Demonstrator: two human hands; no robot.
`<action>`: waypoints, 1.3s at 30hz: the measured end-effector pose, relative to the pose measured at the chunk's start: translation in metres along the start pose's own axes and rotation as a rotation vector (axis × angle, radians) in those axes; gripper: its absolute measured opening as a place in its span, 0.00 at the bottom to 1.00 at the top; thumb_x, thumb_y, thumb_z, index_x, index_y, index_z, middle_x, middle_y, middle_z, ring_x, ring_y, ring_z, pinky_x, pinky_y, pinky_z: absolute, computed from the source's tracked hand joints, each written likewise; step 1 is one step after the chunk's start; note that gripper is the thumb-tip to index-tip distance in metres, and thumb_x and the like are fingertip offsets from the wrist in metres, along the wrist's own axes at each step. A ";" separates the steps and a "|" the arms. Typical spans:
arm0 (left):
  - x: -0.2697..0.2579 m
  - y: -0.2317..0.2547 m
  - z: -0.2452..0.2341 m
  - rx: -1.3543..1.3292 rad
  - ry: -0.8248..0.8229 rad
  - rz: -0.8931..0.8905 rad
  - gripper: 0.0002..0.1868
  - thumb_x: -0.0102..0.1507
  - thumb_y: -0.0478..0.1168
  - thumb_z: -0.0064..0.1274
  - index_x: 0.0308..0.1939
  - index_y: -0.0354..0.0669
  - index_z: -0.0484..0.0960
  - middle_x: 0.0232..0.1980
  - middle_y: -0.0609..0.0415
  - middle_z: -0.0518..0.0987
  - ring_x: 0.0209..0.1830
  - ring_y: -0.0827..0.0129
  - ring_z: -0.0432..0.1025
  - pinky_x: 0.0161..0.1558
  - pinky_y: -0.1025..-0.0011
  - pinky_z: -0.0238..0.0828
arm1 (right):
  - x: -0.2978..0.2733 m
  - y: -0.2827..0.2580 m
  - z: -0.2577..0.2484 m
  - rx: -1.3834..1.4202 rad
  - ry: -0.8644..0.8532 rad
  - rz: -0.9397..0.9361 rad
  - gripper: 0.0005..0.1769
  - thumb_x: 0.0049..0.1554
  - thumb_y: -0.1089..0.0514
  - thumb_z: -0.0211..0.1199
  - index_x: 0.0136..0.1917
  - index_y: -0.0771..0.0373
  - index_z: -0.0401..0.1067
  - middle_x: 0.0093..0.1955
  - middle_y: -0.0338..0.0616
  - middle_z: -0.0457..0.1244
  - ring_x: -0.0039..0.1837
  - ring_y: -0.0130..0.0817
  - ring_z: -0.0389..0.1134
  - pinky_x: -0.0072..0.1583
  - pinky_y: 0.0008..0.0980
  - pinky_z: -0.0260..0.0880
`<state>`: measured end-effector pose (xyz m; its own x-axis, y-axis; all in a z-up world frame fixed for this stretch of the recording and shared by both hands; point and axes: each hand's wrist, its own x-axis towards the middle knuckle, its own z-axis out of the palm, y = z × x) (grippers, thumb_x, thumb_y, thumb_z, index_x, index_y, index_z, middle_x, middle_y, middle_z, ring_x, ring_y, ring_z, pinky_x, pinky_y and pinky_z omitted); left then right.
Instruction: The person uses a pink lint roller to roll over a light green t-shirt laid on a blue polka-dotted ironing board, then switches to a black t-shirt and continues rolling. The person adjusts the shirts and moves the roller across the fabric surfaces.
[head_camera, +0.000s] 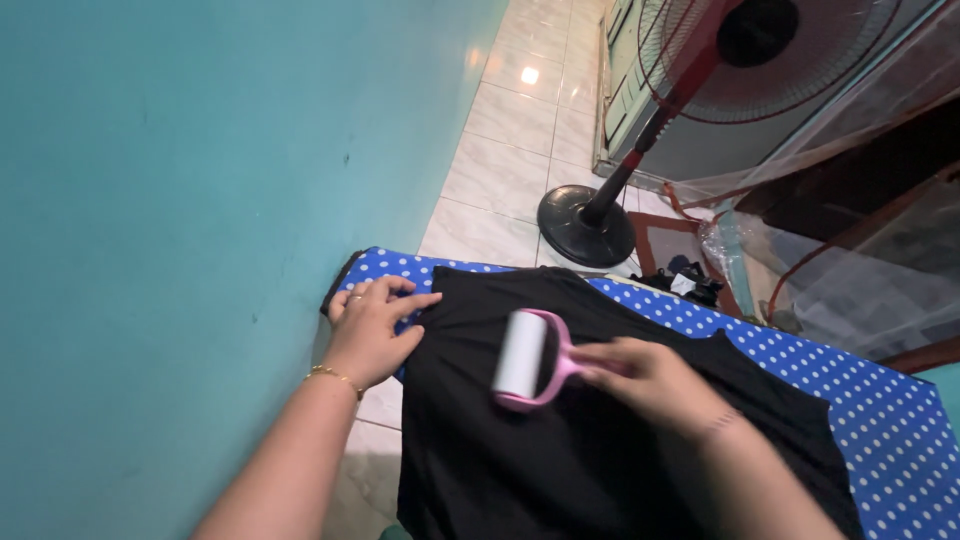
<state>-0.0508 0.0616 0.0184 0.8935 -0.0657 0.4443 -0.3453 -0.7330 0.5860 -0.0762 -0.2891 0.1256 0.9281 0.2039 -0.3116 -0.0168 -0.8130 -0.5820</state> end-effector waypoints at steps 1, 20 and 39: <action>0.005 0.001 0.003 0.043 0.007 -0.015 0.15 0.53 0.47 0.57 0.43 0.67 0.91 0.51 0.60 0.78 0.56 0.63 0.68 0.63 0.53 0.45 | 0.009 -0.013 0.011 0.000 0.004 -0.060 0.21 0.54 0.51 0.69 0.62 0.42 0.80 0.43 0.35 0.67 0.46 0.26 0.66 0.54 0.29 0.71; 0.031 0.024 0.010 0.202 0.113 -0.236 0.12 0.53 0.59 0.64 0.24 0.62 0.89 0.41 0.62 0.81 0.47 0.65 0.73 0.55 0.59 0.57 | 0.013 -0.027 0.006 0.070 -0.046 0.030 0.22 0.53 0.51 0.70 0.61 0.43 0.81 0.47 0.36 0.71 0.50 0.27 0.70 0.56 0.29 0.72; 0.032 0.023 0.010 0.255 0.073 -0.249 0.14 0.54 0.62 0.65 0.27 0.63 0.87 0.40 0.64 0.80 0.47 0.66 0.73 0.57 0.58 0.58 | -0.033 0.026 -0.030 0.035 0.022 0.314 0.19 0.56 0.48 0.70 0.61 0.40 0.82 0.44 0.39 0.67 0.47 0.30 0.68 0.56 0.33 0.73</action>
<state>-0.0276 0.0355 0.0390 0.9153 0.1780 0.3614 -0.0283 -0.8665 0.4984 -0.0961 -0.3334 0.1430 0.8833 -0.0663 -0.4641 -0.3164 -0.8148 -0.4858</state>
